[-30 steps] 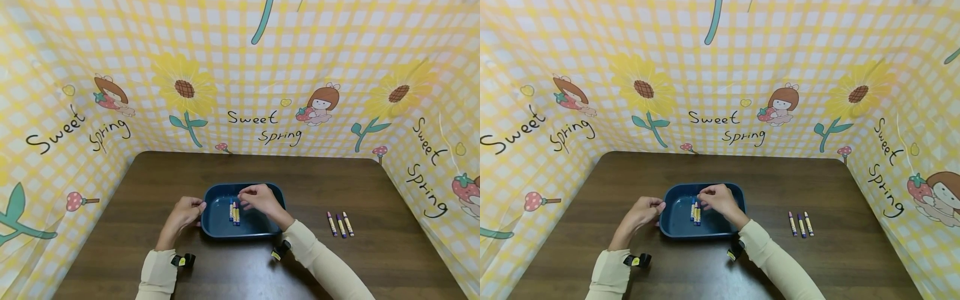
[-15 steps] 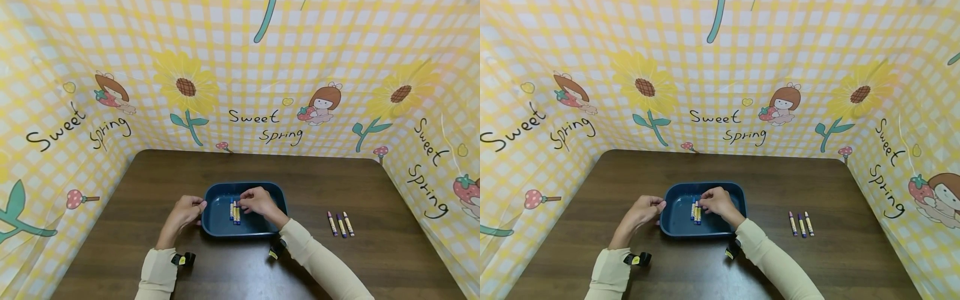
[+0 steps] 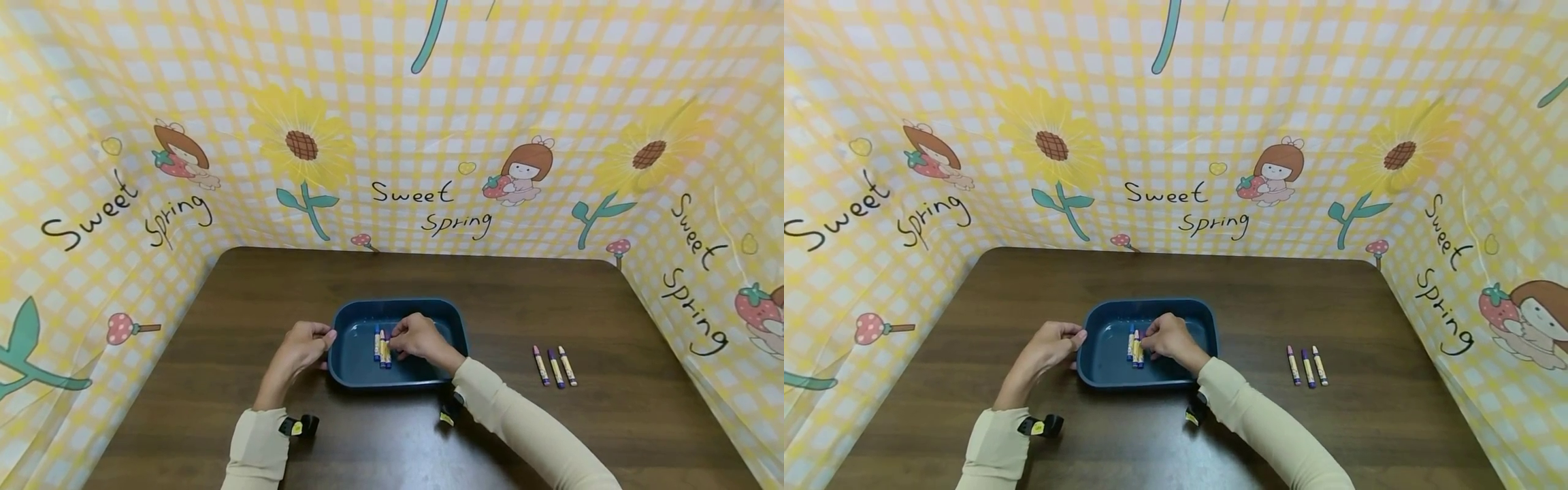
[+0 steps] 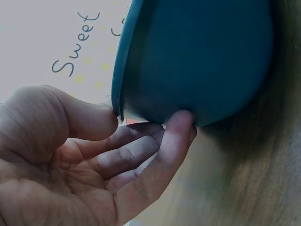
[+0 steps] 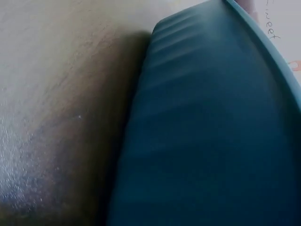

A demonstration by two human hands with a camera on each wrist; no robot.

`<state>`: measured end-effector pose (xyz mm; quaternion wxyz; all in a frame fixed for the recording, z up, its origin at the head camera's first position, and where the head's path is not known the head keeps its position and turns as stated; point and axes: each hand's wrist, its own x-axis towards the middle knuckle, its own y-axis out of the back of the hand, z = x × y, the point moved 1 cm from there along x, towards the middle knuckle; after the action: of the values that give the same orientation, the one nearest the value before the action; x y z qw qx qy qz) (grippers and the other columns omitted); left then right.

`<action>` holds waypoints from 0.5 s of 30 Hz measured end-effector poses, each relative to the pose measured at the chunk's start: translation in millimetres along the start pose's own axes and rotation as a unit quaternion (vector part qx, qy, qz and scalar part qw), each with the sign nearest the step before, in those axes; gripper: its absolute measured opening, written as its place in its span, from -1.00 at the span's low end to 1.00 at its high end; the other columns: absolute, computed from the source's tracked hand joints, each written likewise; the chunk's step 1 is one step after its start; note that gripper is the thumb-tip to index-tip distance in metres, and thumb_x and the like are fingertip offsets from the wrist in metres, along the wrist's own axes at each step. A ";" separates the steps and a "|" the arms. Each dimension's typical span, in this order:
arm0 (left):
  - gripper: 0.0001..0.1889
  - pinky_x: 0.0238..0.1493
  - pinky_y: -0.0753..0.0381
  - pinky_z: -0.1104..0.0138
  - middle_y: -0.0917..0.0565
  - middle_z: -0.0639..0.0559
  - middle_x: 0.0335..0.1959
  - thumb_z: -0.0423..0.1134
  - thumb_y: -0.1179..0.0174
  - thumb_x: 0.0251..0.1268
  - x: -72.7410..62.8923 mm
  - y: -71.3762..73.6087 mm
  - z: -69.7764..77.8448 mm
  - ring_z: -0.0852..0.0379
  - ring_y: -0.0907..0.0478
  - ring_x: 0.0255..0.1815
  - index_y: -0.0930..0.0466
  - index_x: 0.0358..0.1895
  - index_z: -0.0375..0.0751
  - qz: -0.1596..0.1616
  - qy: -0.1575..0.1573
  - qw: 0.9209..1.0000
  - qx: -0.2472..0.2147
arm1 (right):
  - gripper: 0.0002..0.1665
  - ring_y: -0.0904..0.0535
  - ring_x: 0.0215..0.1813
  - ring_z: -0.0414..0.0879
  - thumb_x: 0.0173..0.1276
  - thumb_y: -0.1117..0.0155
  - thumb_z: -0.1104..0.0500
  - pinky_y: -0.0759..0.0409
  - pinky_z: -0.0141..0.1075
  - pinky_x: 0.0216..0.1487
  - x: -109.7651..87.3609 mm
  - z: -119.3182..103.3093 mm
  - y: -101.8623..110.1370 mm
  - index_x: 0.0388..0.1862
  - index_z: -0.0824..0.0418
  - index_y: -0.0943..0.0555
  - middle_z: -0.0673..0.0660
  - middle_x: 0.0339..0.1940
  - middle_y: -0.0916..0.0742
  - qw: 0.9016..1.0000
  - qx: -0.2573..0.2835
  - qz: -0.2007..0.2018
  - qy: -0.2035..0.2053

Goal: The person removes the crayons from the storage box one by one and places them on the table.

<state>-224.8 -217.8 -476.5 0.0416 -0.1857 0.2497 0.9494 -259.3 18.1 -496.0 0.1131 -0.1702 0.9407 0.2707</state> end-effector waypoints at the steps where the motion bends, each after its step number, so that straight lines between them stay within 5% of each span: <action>1: -0.62 -0.30 -0.81 0.25 -0.63 -0.31 0.02 -0.24 -0.09 0.58 -0.1 0.2 -0.1 0.03 -0.64 -0.19 -0.53 0.24 -0.48 0.000 -0.001 1.000 0.000 | -0.86 -0.76 -0.44 -0.04 0.29 -0.46 0.30 -0.80 -0.24 -0.34 -0.2 -0.4 -0.8 -0.26 0.36 -0.69 0.18 -0.34 -0.77 1.000 -0.005 0.001 0.001; 15: -0.62 -0.32 -0.81 0.24 -0.64 -0.30 0.00 -0.24 -0.10 0.57 -4.3 -0.6 -1.9 0.04 -0.65 -0.23 -0.54 0.24 -0.48 0.011 -0.013 1.000 -0.003 | -0.68 -0.65 -0.54 -0.16 0.15 -0.62 0.16 -0.67 -0.37 -0.49 -3.1 -2.6 -9.5 -0.37 0.25 -0.60 0.09 -0.47 -0.70 0.997 -0.081 0.007 0.017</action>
<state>-220.0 -218.2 -476.7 0.0340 -0.1711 0.2482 0.9529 -253.2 10.0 -497.4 0.0811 -0.1767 0.9188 0.3436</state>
